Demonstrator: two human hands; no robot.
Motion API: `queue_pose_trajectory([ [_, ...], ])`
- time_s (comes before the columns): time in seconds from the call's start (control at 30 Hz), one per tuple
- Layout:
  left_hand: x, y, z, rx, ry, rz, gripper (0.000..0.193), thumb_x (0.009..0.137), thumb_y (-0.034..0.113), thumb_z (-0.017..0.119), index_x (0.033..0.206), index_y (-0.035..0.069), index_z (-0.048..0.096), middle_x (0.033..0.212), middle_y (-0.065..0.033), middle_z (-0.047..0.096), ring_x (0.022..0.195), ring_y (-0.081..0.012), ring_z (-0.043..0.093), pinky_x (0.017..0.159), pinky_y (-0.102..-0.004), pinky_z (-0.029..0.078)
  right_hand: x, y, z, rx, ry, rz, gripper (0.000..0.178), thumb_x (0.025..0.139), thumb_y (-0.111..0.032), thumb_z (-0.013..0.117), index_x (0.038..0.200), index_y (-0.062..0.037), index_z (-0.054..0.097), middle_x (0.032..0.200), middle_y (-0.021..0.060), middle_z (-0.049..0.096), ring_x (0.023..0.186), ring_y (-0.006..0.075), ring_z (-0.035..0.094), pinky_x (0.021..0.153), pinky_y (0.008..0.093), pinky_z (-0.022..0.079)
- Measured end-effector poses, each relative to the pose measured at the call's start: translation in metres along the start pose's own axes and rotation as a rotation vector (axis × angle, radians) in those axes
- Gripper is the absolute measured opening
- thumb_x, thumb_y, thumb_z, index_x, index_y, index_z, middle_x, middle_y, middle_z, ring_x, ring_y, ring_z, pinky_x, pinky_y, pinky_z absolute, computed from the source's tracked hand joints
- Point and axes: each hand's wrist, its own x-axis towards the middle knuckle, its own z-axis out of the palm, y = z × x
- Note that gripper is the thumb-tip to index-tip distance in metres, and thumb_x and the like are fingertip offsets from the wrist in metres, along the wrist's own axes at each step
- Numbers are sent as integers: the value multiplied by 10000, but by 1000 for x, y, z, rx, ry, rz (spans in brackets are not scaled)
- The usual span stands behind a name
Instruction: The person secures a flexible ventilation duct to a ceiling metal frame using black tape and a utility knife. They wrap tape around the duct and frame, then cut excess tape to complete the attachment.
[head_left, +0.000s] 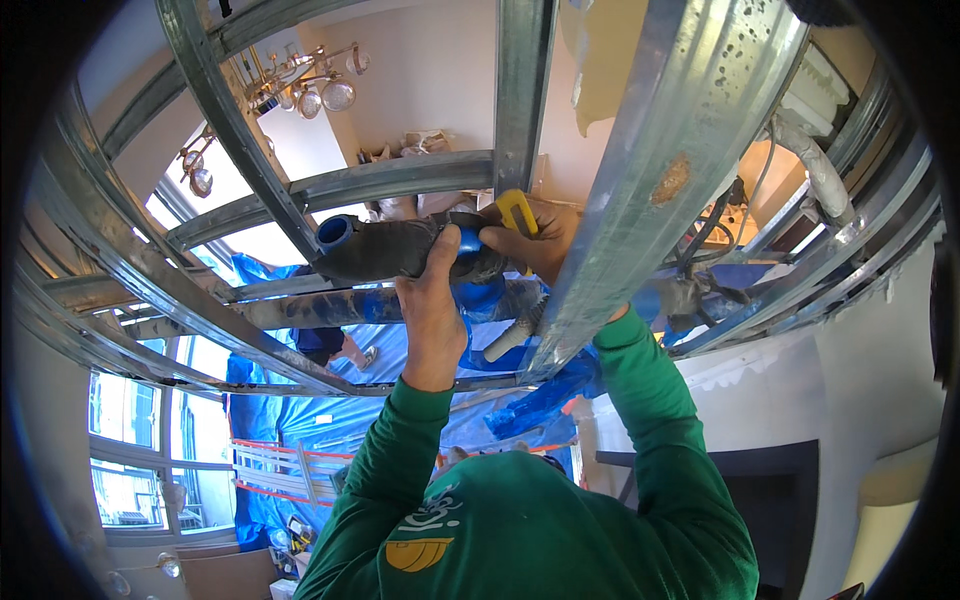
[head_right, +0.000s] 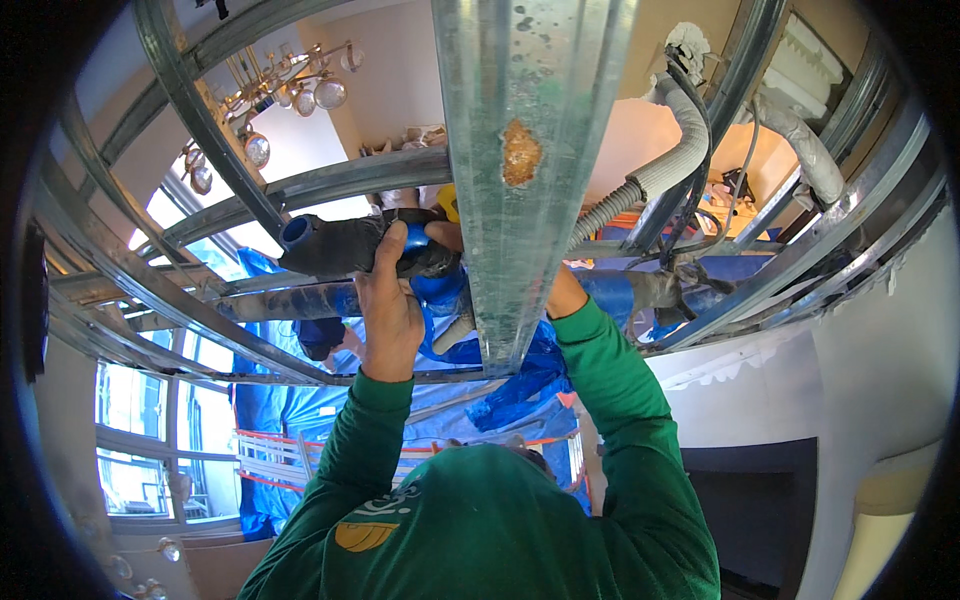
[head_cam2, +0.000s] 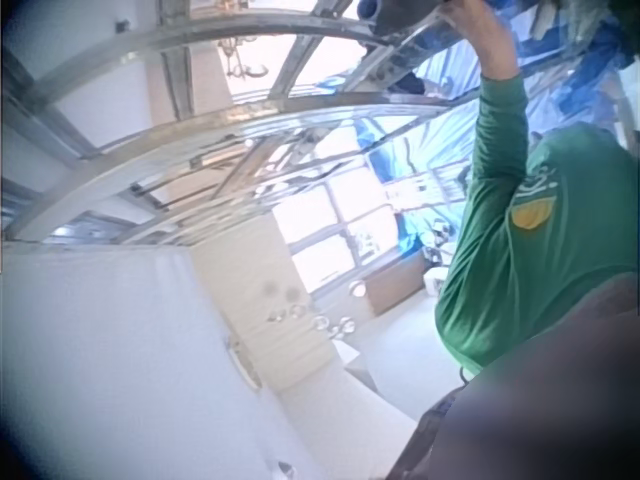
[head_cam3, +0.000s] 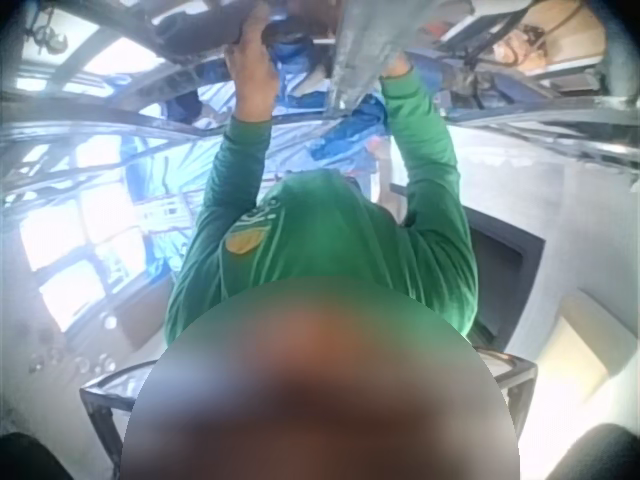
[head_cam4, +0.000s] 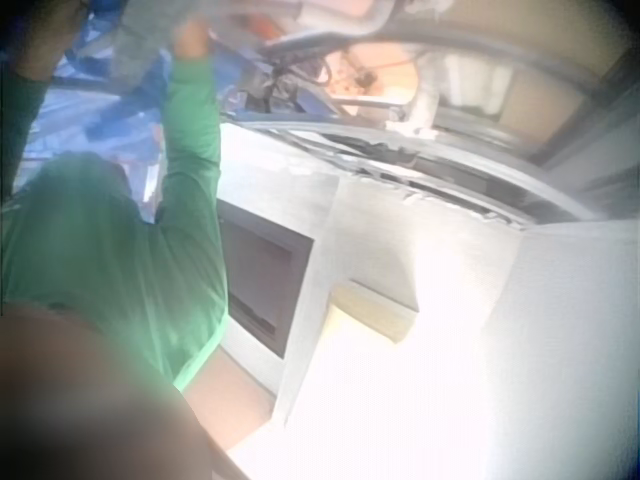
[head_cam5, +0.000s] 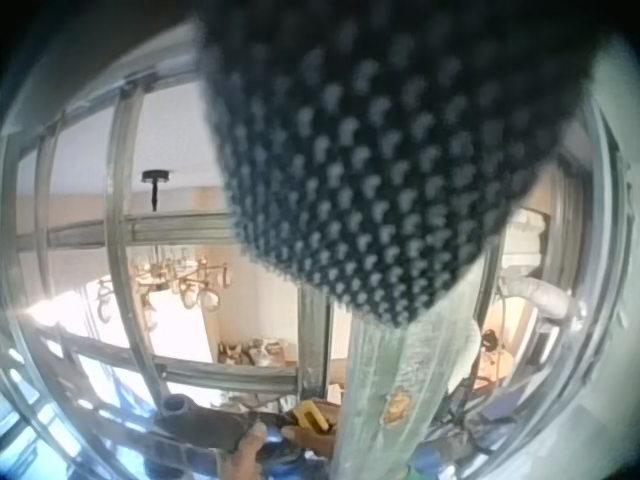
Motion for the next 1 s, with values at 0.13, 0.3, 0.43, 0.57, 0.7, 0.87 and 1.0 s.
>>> queue_pose_trajectory([
  [0.13, -2, -3, 5, -47, 28, -6, 768, 1031, 228, 806, 1701, 60, 471, 1448, -56, 654, 1273, -145, 592, 1144, -345, 452, -7, 2, 2, 158, -34, 53, 258, 1063, -197, 789, 1288, -72, 782, 922, -34, 727, 779, 47, 620, 680, 236, 503],
  [0.3, 1, -7, 6, -68, 44, 40, 782, 1012, 270, 830, 1683, 48, 495, 1524, -58, 620, 1340, -163, 559, 1200, -356, 404, -5, 1, 4, 282, -4, 124, 229, 1068, -190, 780, 1260, -63, 784, 875, -47, 684, 762, 41, 596, 677, 238, 494],
  [0.43, 1, -9, 8, -75, 86, 71, 634, 1013, 315, 837, 1534, 48, 594, 1415, -57, 673, 1260, -165, 624, 1145, -356, 460, -1, -3, 6, 222, 44, 76, 190, 1068, -190, 781, 1195, -48, 786, 828, -49, 659, 723, 44, 578, 648, 247, 486],
  [0.57, -1, -10, 12, -59, 132, 114, 438, 1028, 370, 826, 1320, 70, 697, 1218, -55, 765, 1113, -163, 741, 1033, -355, 578, 0, -3, 6, 283, 24, 103, 159, 1062, -180, 788, 1154, -50, 785, 805, -41, 652, 688, 53, 573, 618, 255, 476],
  [0.7, 0, -10, 11, -64, 172, 54, 461, 1027, 373, 826, 1347, 79, 671, 1235, -52, 752, 1114, -166, 736, 1037, -362, 574, -1, 0, 3, 342, 6, 128, 129, 1058, -165, 788, 1117, -50, 788, 793, -34, 653, 675, 59, 579, 605, 254, 468],
  [0.87, -1, -13, 3, -98, 110, 72, 418, 1020, 262, 830, 1360, 87, 660, 1239, -59, 752, 1107, -173, 743, 1014, -351, 590, 1, 3, 2, 61, 43, -16, 124, 1061, -156, 779, 1070, -32, 781, 786, -28, 668, 668, 61, 593, 586, 249, 460],
  [1.0, -4, -15, -9, -99, 6, 68, 365, 1010, 134, 817, 1341, 69, 678, 1245, -72, 764, 1117, -178, 753, 1005, -347, 603, 6, 7, 3, -34, 69, 18, 146, 1064, -150, 769, 1111, -13, 779, 780, -12, 685, 638, 65, 604, 562, 250, 460],
])
